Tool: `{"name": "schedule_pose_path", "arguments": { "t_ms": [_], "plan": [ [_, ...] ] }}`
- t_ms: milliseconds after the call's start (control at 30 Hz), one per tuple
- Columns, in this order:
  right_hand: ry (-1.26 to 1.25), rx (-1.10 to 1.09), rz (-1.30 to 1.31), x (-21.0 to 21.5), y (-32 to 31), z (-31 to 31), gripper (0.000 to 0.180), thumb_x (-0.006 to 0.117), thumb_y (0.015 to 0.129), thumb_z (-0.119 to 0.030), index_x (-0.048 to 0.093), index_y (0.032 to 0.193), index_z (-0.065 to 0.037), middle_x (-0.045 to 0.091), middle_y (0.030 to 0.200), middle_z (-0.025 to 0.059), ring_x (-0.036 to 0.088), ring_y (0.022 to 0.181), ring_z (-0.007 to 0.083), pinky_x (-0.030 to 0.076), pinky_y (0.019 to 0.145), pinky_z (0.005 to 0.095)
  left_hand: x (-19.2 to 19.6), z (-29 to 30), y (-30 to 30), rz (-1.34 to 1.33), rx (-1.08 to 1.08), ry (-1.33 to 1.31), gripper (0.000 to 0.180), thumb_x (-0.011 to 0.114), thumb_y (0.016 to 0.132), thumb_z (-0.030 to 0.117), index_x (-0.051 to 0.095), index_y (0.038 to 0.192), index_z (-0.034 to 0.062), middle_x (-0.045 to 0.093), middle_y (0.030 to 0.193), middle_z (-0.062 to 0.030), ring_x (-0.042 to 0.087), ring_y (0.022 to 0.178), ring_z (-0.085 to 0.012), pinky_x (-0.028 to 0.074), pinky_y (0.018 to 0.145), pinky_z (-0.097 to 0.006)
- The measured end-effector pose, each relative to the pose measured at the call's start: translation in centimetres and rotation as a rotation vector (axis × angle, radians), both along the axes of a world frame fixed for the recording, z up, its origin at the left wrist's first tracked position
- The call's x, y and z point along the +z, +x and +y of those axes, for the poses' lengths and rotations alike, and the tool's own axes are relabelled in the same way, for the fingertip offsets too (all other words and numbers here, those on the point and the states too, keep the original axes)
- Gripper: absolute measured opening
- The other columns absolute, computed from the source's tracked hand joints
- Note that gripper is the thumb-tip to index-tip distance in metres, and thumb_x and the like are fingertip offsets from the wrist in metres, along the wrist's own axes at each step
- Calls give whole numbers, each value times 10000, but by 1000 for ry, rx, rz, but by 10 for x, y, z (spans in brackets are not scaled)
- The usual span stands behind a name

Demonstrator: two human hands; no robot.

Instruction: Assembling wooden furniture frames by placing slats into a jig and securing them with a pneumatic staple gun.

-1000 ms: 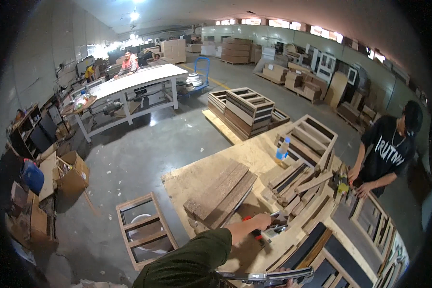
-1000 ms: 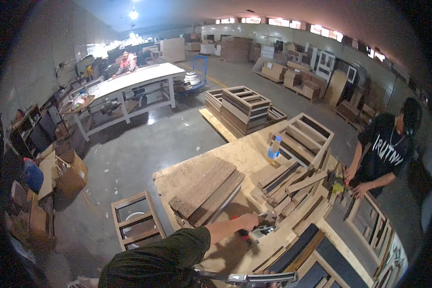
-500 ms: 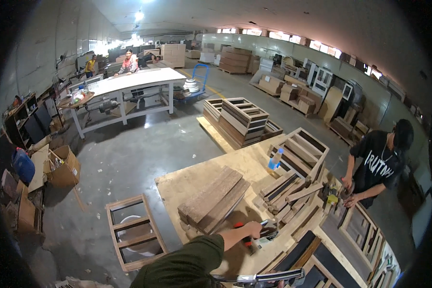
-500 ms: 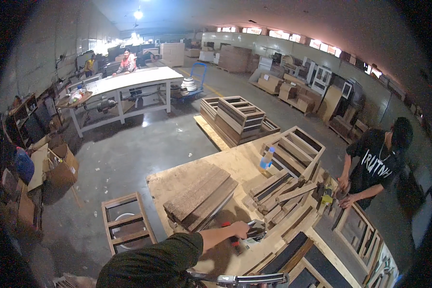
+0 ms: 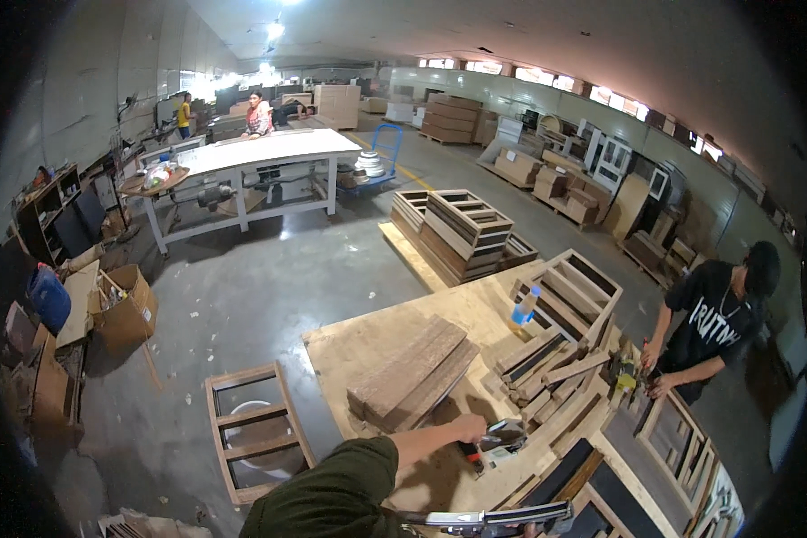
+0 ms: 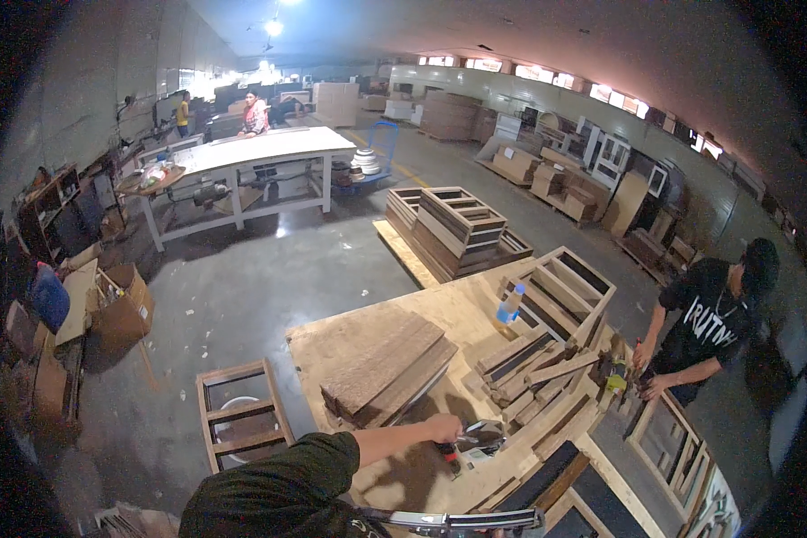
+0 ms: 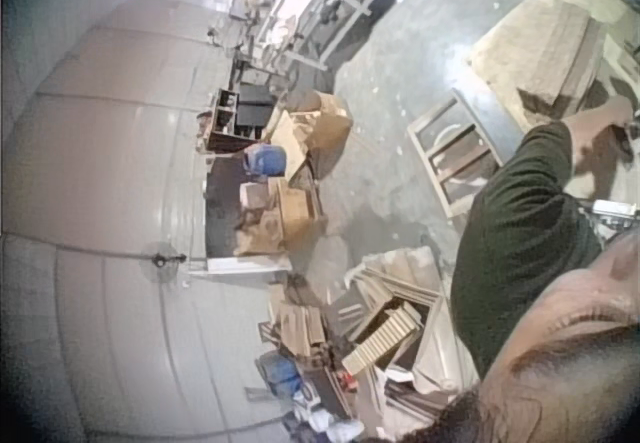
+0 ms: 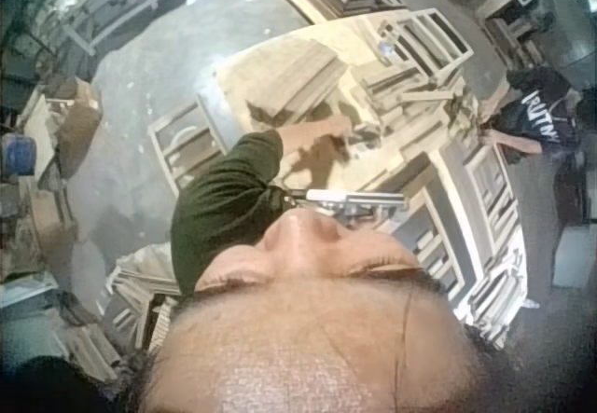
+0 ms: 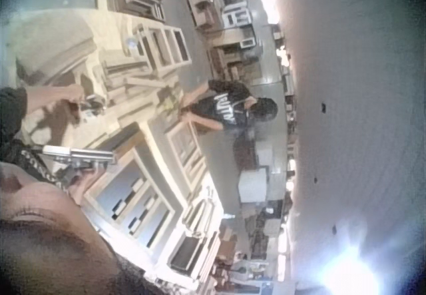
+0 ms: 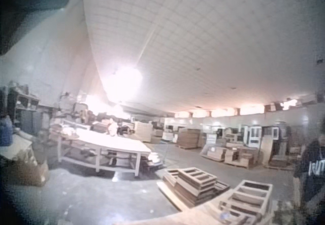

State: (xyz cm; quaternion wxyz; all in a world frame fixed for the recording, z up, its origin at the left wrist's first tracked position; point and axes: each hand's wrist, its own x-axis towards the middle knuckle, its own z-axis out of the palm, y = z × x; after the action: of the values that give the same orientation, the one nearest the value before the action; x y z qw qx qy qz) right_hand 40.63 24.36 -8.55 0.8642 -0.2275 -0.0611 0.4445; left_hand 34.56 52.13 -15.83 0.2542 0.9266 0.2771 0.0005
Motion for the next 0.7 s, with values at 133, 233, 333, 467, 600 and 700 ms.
{"name": "schedule_pose_path", "arguments": {
  "t_ms": [133, 233, 333, 467, 600, 700],
  "plan": [
    [-8, 12, -7, 2, -3, 3, 214, 564, 851, -294, 477, 892, -103, 406, 696, 0, 422, 623, 142, 427, 560, 310, -2, -7, 0, -171, 116, -72, 158, 635, 676, 178, 689, 804, 101, 669, 808, -128, 642, 810, -319, 510, 669, -428],
    [-11, 16, -9, 3, -5, 5, 213, 563, 851, -294, 478, 892, -103, 407, 696, 1, 423, 623, 142, 429, 562, 311, 3, -11, 1, -315, 188, -105, 176, 636, 678, 174, 688, 838, 122, 672, 828, -109, 641, 804, -311, 505, 666, -412],
    [-12, 22, -12, 4, -5, 5, 213, 562, 851, -293, 479, 892, -102, 408, 696, 2, 425, 622, 143, 431, 564, 312, 21, -17, 0, -359, 243, -122, 187, 652, 683, 174, 680, 858, 115, 672, 853, -108, 639, 806, -309, 498, 670, -404],
    [-6, 37, -18, 5, -8, 7, 212, 561, 850, -292, 480, 892, -101, 410, 696, 3, 427, 622, 143, 433, 566, 313, 43, -24, -9, -458, 261, -170, 211, 703, 682, 191, 670, 860, 82, 669, 861, -118, 642, 802, -294, 494, 656, -391],
    [2, 58, -24, 4, -11, 8, 211, 560, 850, -292, 481, 892, -100, 411, 696, 4, 429, 622, 144, 435, 568, 314, 73, -52, -40, -745, 228, -457, 269, 742, 715, 174, 623, 897, 15, 646, 794, -80, 612, 713, -177, 478, 635, -316],
    [35, 99, -39, 3, -15, 7, 211, 559, 850, -291, 482, 893, -100, 412, 696, 5, 430, 622, 145, 437, 570, 315, 99, -77, -80, -833, 204, -757, 231, 719, 769, 128, 589, 916, 6, 609, 764, -33, 558, 692, -94, 459, 624, -255]
  ]
}}
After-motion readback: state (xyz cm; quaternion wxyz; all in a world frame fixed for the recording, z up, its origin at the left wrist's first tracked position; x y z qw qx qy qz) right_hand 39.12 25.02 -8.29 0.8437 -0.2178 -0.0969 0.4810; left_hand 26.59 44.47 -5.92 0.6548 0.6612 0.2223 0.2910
